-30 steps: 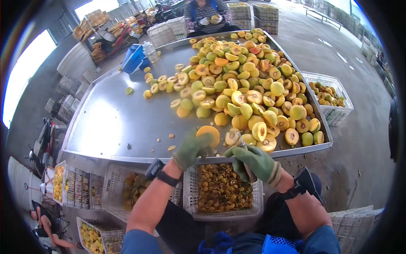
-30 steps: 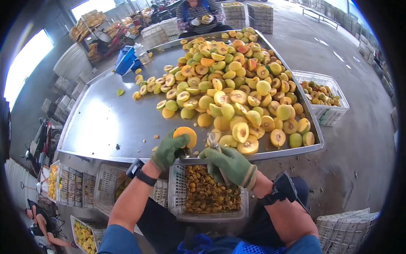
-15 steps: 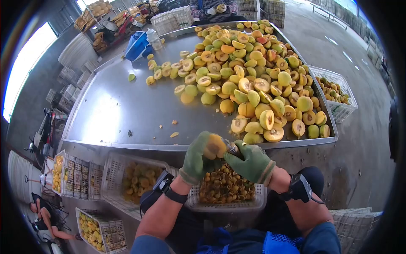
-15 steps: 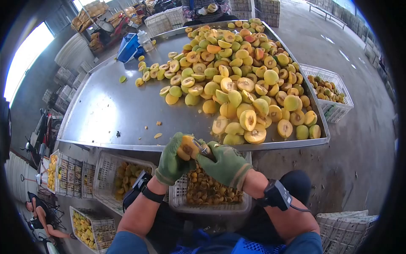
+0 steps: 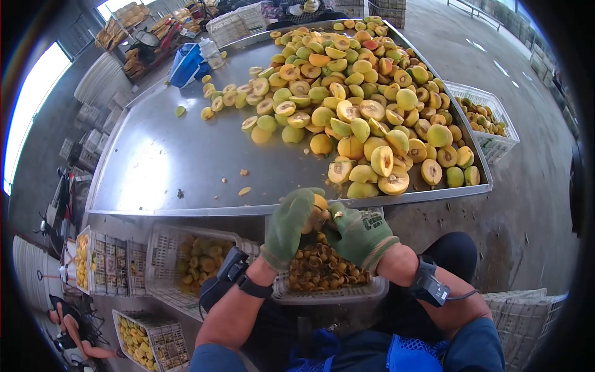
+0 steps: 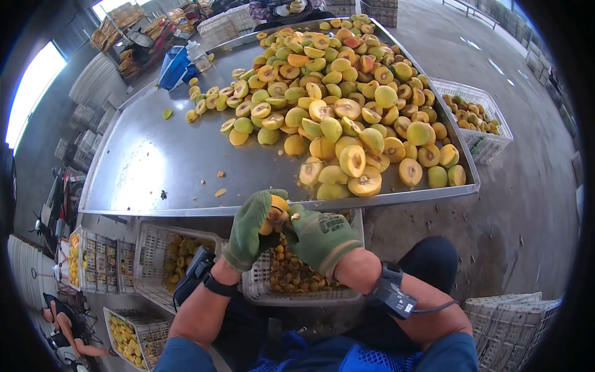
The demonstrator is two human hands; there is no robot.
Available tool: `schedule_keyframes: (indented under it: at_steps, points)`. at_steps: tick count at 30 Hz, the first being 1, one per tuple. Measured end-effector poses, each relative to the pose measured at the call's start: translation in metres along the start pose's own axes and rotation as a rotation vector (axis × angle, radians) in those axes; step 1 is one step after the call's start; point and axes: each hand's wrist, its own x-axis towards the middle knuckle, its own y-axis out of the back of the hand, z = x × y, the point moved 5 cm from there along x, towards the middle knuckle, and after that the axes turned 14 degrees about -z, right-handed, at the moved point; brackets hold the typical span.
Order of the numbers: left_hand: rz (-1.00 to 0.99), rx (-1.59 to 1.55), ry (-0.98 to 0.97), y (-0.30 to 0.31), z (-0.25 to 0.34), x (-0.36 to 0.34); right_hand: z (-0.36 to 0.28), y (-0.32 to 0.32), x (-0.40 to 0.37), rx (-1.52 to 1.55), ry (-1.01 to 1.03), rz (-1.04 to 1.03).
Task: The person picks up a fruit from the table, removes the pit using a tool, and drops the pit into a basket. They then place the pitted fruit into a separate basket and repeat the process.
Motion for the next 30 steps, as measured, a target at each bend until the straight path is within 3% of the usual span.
schedule_keyframes:
  at_steps: [3,10,17,20,23,26,29,30]
  points:
    - [0.028,-0.386,0.12,-0.002,-0.013,-0.001,0.002,-0.007,0.0,-0.046,-0.024,-0.01]
    - [0.058,0.245,-0.004,-0.003,-0.004,-0.003,0.004,-0.023,-0.002,0.005,-0.014,-0.005]
    - [0.211,0.198,-0.042,-0.011,0.01,-0.008,-0.005,-0.018,-0.008,0.234,-0.003,-0.069]
    - [0.215,0.178,-0.067,-0.015,0.009,-0.01,0.001,-0.018,-0.007,0.339,0.094,-0.136]
    - [0.193,0.157,-0.072,-0.015,0.006,-0.013,0.003,-0.013,-0.007,0.681,0.074,-0.385]
    - [0.216,0.155,-0.067,-0.017,0.001,-0.012,0.007,-0.014,-0.011,1.076,-0.165,-0.647]
    - [0.104,0.189,0.014,-0.015,0.002,-0.003,0.023,-0.025,0.005,0.35,0.14,-0.202]
    - [0.043,0.206,0.052,-0.014,0.002,-0.001,0.023,-0.024,0.004,0.432,0.124,-0.245]
